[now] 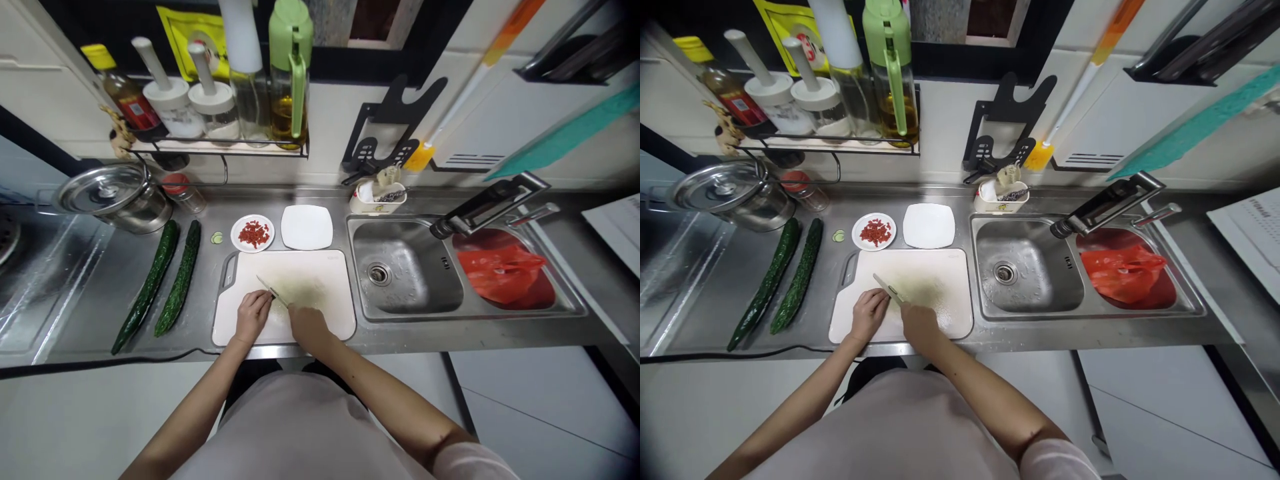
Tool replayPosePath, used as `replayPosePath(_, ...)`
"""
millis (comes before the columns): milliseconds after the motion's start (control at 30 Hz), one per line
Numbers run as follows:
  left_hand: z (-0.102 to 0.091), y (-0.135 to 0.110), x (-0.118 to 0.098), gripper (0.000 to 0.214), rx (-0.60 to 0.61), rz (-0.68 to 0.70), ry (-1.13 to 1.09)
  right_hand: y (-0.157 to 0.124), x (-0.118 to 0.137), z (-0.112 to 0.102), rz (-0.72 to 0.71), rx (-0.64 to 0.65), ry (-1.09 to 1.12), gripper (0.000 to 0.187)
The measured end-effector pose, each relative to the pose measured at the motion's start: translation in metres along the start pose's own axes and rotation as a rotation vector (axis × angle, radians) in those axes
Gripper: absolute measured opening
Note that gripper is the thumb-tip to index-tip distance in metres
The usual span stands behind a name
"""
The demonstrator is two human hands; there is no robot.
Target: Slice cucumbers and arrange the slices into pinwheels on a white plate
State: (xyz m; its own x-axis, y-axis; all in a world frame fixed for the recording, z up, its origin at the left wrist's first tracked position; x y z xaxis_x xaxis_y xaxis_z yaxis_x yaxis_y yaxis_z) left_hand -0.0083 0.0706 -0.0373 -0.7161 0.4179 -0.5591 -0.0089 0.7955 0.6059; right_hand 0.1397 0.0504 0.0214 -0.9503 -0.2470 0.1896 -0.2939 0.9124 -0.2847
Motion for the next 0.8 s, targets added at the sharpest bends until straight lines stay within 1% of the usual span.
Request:
replayPosePath(300,0.001,-0.001,0.003,0.019,0.016,-0.033,-0.022,0.008,0.000,0.008,-0.018,-0.028,0.056,0.028)
replayPosePath(400,0.001,0.000,0.001,0.017,0.012,-0.024,-0.022,0.007,-0.001,0.008,-0.023,-0.048,0.065,0.027)
replayPosePath(567,0.001,0.001,0.001,0.017,0.018,-0.034,-0.033,0.006,-0.003,0.007,-0.038,-0.027,0.045,0.027)
replayPosePath(800,0.002,0.001,0.001,0.015,0.023,-0.035,-0.034,0.016,0.001,0.004,-0.035,-0.026,0.060,0.027)
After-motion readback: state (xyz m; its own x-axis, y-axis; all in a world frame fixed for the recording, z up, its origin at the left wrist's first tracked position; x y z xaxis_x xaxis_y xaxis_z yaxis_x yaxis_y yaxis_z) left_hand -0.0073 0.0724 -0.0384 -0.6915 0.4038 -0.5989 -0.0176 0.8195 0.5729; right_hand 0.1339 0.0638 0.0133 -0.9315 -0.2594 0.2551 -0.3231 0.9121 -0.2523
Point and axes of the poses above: each hand's wrist, its own y-axis towards the middle knuckle, its own z-axis out of the palm, x = y × z, the point moved 6 cm from there along y, towards the middle knuckle, and after that the axes turned 15 degrees about -x, right-handed, at the moved point
